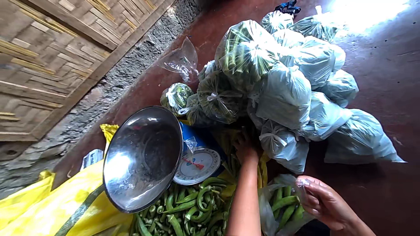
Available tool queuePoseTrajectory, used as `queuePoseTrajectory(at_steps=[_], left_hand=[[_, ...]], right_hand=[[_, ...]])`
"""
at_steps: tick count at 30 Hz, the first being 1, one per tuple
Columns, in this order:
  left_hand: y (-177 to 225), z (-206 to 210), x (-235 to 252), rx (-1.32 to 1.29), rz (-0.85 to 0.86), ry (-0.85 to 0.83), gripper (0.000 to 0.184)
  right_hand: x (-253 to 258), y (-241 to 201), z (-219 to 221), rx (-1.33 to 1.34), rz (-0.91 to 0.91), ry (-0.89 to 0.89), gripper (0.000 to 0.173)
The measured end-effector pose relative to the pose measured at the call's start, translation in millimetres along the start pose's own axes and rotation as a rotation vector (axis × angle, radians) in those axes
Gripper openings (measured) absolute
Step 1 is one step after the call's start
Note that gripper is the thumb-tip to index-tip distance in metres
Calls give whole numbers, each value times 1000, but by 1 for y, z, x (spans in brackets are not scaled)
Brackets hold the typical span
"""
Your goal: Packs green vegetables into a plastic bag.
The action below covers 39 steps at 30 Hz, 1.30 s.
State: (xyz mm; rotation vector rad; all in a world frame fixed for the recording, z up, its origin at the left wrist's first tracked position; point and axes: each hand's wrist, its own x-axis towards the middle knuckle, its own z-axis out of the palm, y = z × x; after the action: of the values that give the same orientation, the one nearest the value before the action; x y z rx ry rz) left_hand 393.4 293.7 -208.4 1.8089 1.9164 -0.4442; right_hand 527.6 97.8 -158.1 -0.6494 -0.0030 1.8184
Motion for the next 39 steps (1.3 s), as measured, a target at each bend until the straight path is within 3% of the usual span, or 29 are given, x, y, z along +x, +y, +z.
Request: queuePoseTrajectory(at_steps=[2, 5, 9, 11, 14, 18, 20, 23, 29, 33, 36, 39], left_hand=[[-17, -12, 4, -55, 6, -31, 82], [-35, -33, 4, 60, -32, -229, 84], [-31, -62, -5, 205, -3, -452, 102], [-23, -57, -6, 156, -5, -411, 119], [-9, -29, -2, 184, -29, -304, 126], [-23, -27, 7, 4, -83, -216, 114], [-33, -25, 10, -91, -106, -222, 119], [-24, -14, -2, -18, -99, -222, 123], [-41, -12, 3, -133, -100, -221, 118], [-37, -3, -5, -143, -130, -120, 110], [-55, -11, -4, -364, -122, -12, 115], [-72, -27, -19, -591, 5, 170, 116]], right_hand=[[-5, -3, 6, 12, -2, -38, 16], [-8, -4, 9, 24, -5, -84, 17], [-5, -4, 10, 38, -9, -60, 17], [-4, -4, 11, 55, -11, -47, 18], [-3, -3, 13, 66, -10, -48, 18], [-4, -5, 12, 82, -27, -19, 18], [-5, -5, 11, 88, -44, 2, 18], [-4, -4, 10, 97, -57, -4, 18], [-8, -4, 17, 128, -46, -55, 17], [-9, -3, 18, 152, -83, -58, 18], [-6, -2, 17, 178, -113, -23, 19], [-8, -2, 17, 180, -122, 19, 19]])
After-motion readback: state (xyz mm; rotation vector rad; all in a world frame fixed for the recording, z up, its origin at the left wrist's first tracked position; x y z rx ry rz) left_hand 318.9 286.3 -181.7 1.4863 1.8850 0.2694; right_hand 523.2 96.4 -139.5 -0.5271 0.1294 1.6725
